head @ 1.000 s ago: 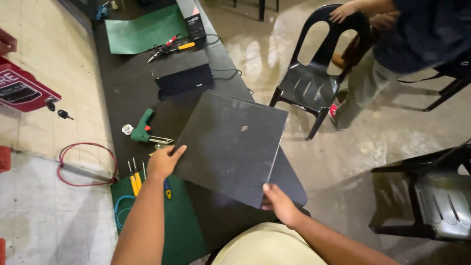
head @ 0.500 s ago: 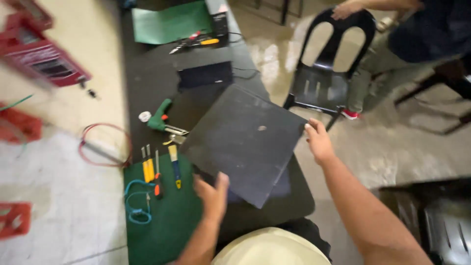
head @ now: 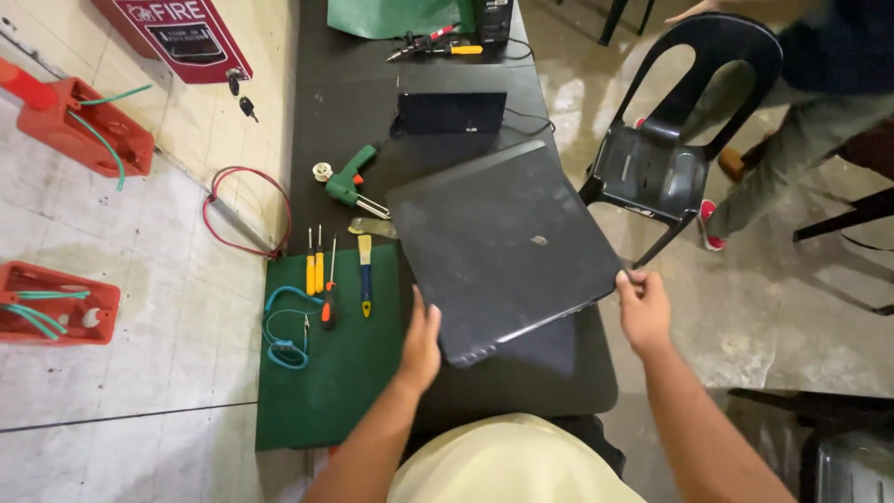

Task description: Opening a computer case by removing screws with a screwdriver and sliding off the side panel.

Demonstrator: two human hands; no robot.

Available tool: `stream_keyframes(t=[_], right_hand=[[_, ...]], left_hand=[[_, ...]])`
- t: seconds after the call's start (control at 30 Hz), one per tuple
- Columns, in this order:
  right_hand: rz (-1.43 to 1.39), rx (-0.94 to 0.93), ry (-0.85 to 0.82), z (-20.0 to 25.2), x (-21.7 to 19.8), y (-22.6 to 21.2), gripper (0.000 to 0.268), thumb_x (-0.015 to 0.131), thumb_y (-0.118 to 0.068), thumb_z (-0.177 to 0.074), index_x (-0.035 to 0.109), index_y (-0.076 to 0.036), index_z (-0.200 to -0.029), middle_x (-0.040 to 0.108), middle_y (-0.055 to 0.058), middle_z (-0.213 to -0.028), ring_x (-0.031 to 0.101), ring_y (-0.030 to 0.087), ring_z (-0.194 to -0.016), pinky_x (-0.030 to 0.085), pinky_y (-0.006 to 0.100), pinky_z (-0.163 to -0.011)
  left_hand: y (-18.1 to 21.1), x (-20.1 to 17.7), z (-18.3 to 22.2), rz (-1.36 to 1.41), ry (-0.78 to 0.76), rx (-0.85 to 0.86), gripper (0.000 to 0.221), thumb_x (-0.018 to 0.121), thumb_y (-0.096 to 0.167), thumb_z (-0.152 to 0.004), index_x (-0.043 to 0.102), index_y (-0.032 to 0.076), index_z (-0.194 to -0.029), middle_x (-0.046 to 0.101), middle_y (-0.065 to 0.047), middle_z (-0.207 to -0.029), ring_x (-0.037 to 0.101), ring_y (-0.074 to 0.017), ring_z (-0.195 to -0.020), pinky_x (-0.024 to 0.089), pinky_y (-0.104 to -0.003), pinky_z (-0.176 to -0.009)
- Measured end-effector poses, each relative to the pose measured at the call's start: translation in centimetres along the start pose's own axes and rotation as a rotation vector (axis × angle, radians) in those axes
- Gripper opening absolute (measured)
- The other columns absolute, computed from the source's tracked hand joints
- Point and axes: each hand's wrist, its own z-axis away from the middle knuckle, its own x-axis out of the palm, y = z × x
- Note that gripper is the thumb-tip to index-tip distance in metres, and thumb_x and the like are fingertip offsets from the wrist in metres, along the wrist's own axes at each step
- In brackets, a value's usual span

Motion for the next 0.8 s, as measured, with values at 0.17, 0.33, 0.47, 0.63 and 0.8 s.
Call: stream_keyframes(t=[0.17,0.33,0.47,0.63,0.8], right_hand=[[-0.009,-0.07,-0.015,4.6,1.9,0.7,0.032,0.06,-0.033,-0.114,0.058,-0.001,-0.113,0.067,0.019,-0.103,0.065,0.03,-0.096,0.052,0.045,-0.083],[-0.035,-0.137,-0.003,5.4,3.2,2.2,0.035,0.061,-0.032,-0.114,0.056,0.003,-0.113,0.066,0.024,-0.108,0.066,0.036,-0.106,0.052,0.049,-0.09],[-0.084,-0.185,0.01,4.5,3.8,4.1,0.032,0.059,-0.032,-0.115,0.054,0.0,-0.112,0.063,0.022,-0.102,0.063,0.033,-0.102,0.051,0.047,-0.088],[-0.052,-0.186,0.016,3.5,4.0,5.4,0.029,0.055,-0.033,-0.118,0.053,-0.005,-0.11,0.058,0.014,-0.092,0.057,0.025,-0.09,0.048,0.044,-0.081],[-0.024,0.003,0.022,4.3,3.5,5.5,0.025,0.047,-0.031,-0.12,0.052,-0.007,-0.119,0.058,0.013,-0.097,0.054,0.027,-0.086,0.046,0.045,-0.078]], left_hand=[[2.9,-3.6,-2.6,0.131,0.091,-0.021,0.056,0.046,0.032,-0.111,0.039,0.003,-0.158,0.034,-0.018,-0.164,0.028,-0.0211,-0.154,0.018,-0.036,-0.13],[1.3,-5.2,-4.6,0.265,0.032,-0.05,0.055,0.049,0.031,-0.11,0.039,0.008,-0.159,0.035,-0.012,-0.164,0.031,-0.0198,-0.153,0.023,-0.037,-0.129],[1.2,-5.4,-4.4,0.239,0.012,-0.03,0.057,0.046,0.035,-0.111,0.037,0.007,-0.16,0.033,-0.013,-0.165,0.029,-0.0204,-0.153,0.023,-0.038,-0.129],[2.0,-5.3,-3.7,0.233,0.023,-0.008,0.054,0.046,0.033,-0.111,0.041,0.006,-0.158,0.036,-0.013,-0.164,0.03,-0.0189,-0.153,0.023,-0.037,-0.129],[2.7,-4.8,-2.7,0.302,-0.01,-0.009,0.056,0.048,0.033,-0.11,0.04,0.004,-0.158,0.034,-0.014,-0.164,0.028,-0.022,-0.153,0.02,-0.037,-0.13]])
